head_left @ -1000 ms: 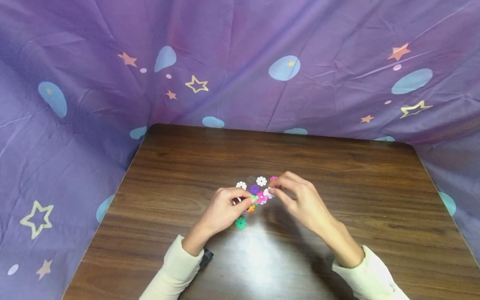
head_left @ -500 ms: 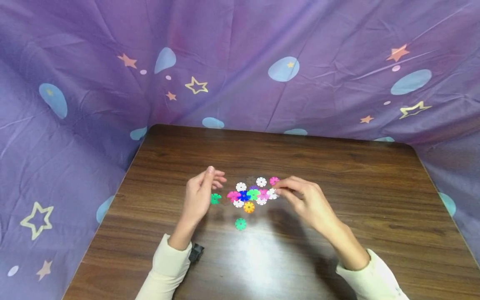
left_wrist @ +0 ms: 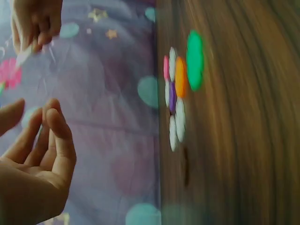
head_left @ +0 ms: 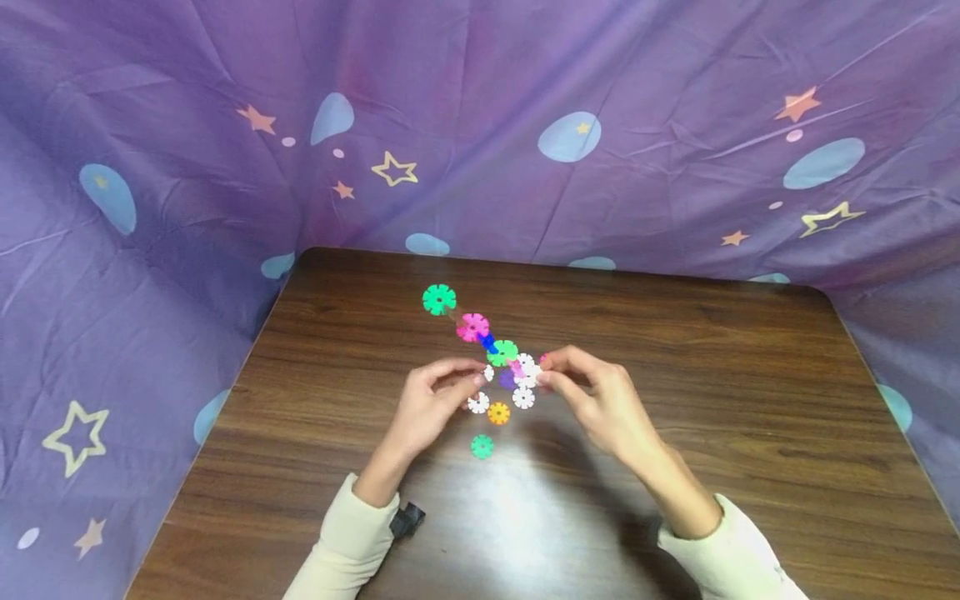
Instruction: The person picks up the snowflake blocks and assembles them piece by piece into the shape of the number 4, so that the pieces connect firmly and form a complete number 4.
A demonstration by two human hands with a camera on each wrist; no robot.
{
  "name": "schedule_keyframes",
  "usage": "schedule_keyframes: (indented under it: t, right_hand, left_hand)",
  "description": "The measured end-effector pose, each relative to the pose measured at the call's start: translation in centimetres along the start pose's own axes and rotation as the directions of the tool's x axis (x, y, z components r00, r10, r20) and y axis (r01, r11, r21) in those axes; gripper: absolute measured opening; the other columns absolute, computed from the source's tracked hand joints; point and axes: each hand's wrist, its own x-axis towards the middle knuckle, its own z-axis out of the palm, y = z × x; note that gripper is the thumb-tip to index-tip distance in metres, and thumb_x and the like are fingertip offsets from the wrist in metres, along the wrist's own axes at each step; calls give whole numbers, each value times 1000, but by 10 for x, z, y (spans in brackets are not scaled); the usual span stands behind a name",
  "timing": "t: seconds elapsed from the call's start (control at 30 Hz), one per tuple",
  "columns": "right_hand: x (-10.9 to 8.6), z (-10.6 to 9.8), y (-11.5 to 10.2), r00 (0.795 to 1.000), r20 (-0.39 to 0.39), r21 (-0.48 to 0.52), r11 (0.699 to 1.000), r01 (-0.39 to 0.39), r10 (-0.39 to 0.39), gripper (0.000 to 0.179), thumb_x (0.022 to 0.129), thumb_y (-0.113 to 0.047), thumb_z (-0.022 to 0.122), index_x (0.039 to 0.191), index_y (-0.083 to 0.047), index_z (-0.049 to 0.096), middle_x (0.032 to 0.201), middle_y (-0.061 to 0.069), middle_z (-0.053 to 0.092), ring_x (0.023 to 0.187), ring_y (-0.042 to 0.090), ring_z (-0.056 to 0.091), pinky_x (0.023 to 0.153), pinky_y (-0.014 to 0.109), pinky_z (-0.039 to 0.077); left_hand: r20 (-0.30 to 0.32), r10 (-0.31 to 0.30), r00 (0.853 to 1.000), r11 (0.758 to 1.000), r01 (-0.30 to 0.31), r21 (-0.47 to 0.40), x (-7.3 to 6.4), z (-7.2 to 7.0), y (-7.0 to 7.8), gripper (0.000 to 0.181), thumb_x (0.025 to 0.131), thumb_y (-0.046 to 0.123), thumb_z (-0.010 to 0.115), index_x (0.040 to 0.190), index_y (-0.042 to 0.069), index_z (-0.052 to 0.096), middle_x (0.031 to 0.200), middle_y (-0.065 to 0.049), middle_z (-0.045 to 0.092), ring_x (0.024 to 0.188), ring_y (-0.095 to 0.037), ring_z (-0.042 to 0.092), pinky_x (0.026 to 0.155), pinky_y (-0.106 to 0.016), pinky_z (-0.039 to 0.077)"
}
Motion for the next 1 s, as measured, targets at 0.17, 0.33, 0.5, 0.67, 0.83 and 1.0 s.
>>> schedule_keyframes:
  t: [0.17, 0.33, 0.5, 0.67, 0.83, 1.0]
  right_hand:
    - [2, 11, -4, 1000, 9, -11, 1000, 9, -9, 7, 93, -6, 74, 98, -11, 70, 87, -2, 76, 82, 10, 70, 82, 34, 64]
    - [2, 14, -3, 999, 38, -26, 999, 21, -20, 6, 96, -13, 73, 102, -15, 71, 90, -5, 76, 85, 6, 70, 83, 33, 63]
    - [-1, 10, 6, 998, 65, -46, 999, 0, 4, 18, 99, -19, 70, 117, -14, 73, 106, -1, 78, 96, 11, 73, 88, 37, 63]
    - [-4, 8, 21, 997, 70, -104, 994, -30, 37, 28, 97, -16, 72, 125, -10, 70, 114, 7, 76, 101, 20, 73, 88, 45, 62]
    - [-6, 12, 37, 990, 108, -155, 985, -74, 91, 35, 95, -14, 74, 129, -6, 69, 106, 9, 75, 93, 23, 72, 85, 47, 62]
    - [-9, 18, 54, 976, 149, -224, 967, -120, 156, 38, 93, -15, 76, 129, -5, 69, 94, 6, 71, 83, 17, 65, 77, 40, 58]
  left_hand:
    - [39, 77, 996, 997, -76, -26, -2, 18, 6, 20, 89, 0, 75, 106, -11, 74, 103, -30, 74, 81, 0, 68, 74, -20, 61]
    - [-39, 169, 985, 984, -167, 67, -1, 23, 6, 10, 87, -2, 77, 95, -7, 77, 95, -23, 75, 85, 1, 64, 77, -20, 60]
    - [-80, 191, 978, 979, -184, 91, -2, 22, 4, 9, 87, -1, 76, 96, -5, 77, 94, -22, 74, 80, 1, 61, 71, -17, 57]
    - [-80, 198, 977, 975, -188, 117, -1, 21, 3, 8, 89, -1, 75, 95, -5, 75, 92, -22, 74, 73, -1, 59, 67, -18, 55]
    - [-69, 165, 984, 981, -157, 115, -2, 22, 6, 8, 88, -1, 74, 95, -6, 75, 90, -22, 75, 69, -5, 63, 65, -20, 57]
    - [-35, 146, 989, 987, -144, 67, -3, 23, 6, 9, 89, -3, 72, 96, -8, 73, 86, -26, 75, 69, -21, 73, 64, -21, 59]
